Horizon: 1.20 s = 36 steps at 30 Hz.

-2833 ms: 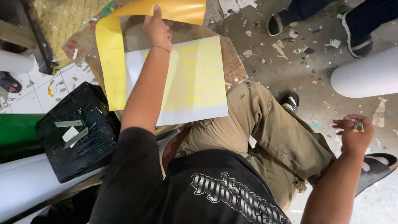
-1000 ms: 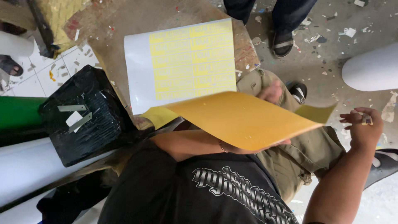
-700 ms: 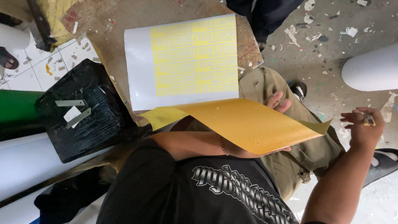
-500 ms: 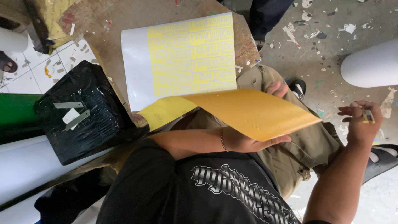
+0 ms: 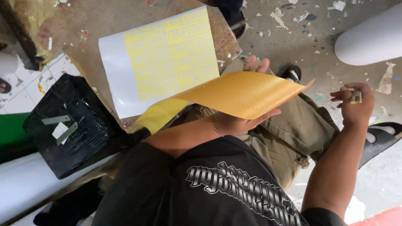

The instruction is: The person uses a craft knife to carefully cut and remove small unwanted pieces from a yellow sticker sheet. They then peel off a protective backing from the sheet.

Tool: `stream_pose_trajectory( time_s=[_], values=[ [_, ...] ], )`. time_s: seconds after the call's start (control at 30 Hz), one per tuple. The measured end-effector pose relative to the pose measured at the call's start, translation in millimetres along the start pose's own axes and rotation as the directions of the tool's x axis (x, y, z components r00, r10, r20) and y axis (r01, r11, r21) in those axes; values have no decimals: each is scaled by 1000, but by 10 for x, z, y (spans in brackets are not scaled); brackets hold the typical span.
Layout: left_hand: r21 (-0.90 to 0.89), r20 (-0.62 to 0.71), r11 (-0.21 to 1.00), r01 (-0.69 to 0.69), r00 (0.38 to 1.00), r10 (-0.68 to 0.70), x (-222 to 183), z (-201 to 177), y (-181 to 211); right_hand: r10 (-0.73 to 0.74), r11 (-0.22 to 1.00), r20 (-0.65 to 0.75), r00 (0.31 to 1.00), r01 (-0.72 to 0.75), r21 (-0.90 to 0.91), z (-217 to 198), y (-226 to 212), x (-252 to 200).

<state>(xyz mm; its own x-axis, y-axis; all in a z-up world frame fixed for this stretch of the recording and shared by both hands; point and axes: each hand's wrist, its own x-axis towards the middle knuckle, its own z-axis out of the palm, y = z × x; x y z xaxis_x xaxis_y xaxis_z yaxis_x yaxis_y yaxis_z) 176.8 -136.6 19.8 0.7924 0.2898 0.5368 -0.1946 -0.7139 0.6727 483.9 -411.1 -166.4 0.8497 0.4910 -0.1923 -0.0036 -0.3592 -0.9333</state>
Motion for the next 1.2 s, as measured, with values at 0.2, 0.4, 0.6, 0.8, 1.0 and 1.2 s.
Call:
stream_pose_trajectory(
  time_s=[0.2, 0.4, 0.6, 0.8, 1.0, 1.2],
  values=[
    [5, 87, 1000, -27, 996, 26, 79, -317, 187, -315, 939, 8, 949, 311, 145, 181, -440, -262],
    [-218, 160, 975, -39, 984, 76, 124, -298, 515, -555, 719, 64, 829, 440, 537, 792, -1123, -870],
    [-228, 216, 964, -139, 958, 189, 301, -314, 599, -505, 305, 69, 860, 103, 947, 733, -1054, -1143],
    [-1, 346, 992, -122, 931, 115, 274, -114, 446, -314, 567, -174, 933, 332, 754, -382, -423, -1545],
    [-656, 308, 750, 82, 936, 167, 23, 47, 284, 66, 890, -366, 928, 111, 443, -1694, 151, -2246],
    [-889, 417, 192, 415, 908, -32, -183, 54, 420, 249, 902, -406, 879, -58, 428, -2391, 577, -2671]
  ],
)
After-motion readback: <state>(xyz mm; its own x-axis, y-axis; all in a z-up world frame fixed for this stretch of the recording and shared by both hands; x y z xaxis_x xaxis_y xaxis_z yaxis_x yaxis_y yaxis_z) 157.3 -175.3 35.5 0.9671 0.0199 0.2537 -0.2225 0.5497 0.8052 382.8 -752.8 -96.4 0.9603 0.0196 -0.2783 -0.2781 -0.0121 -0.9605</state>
